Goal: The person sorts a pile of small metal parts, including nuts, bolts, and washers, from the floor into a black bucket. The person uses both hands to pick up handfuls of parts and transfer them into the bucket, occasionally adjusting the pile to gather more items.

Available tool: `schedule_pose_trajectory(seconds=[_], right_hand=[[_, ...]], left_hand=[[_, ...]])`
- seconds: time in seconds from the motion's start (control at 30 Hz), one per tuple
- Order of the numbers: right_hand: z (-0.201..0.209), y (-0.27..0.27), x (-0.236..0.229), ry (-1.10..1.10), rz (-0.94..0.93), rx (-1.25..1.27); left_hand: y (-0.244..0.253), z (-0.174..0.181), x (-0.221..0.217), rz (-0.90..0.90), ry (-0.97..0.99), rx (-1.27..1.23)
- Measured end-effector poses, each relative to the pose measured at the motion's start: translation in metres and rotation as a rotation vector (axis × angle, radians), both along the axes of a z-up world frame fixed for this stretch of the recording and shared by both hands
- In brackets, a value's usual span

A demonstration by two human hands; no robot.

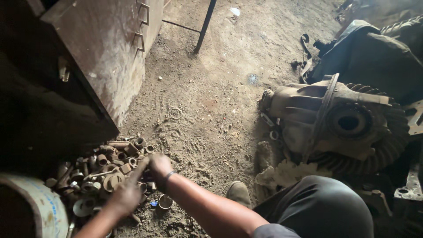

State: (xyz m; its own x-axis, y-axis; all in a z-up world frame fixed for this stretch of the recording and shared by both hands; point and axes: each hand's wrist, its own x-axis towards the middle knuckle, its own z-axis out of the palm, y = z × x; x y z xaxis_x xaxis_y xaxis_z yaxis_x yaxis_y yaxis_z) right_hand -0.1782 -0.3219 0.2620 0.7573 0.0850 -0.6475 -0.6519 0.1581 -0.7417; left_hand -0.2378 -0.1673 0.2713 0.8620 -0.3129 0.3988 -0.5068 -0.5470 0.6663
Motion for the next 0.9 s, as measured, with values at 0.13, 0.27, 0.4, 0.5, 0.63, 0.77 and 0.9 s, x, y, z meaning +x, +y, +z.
schedule_pose_trajectory(seconds=[0.13,0.27,0.4,0.5,0.63,0.77,0.9], right_hand=[[0.051,0.023,-0.014,-0.598,0.220,-0.304],[0.037,0.011,-0.033,-0.927,0.473,-0.768],[-0.014,-0.006,-0.052,-0.872,0.739,-0.939],[-0.019,-0.009,-0.063,-0.588,0.992,-0.999],[-0.010,-0.007,-0.073,-0.533,1.028,-1.044],[-0.013,-0.003,-0.073,-0.550,1.029,-1.057],[-0.018,-0.008,-0.078,-0.494,1.010,-1.045]], left_hand=[[0.003,-0.043,0.004,0.224,0.836,0.301],[0.033,-0.055,0.030,0.280,0.275,0.334],[0.056,-0.045,0.019,0.356,0.282,0.419],[0.066,-0.036,0.010,0.297,0.533,0.585],[0.067,-0.037,0.010,0.277,0.601,0.678],[0.062,-0.032,0.012,0.295,0.620,0.689],[0.059,-0.036,0.018,0.280,0.611,0.661]])
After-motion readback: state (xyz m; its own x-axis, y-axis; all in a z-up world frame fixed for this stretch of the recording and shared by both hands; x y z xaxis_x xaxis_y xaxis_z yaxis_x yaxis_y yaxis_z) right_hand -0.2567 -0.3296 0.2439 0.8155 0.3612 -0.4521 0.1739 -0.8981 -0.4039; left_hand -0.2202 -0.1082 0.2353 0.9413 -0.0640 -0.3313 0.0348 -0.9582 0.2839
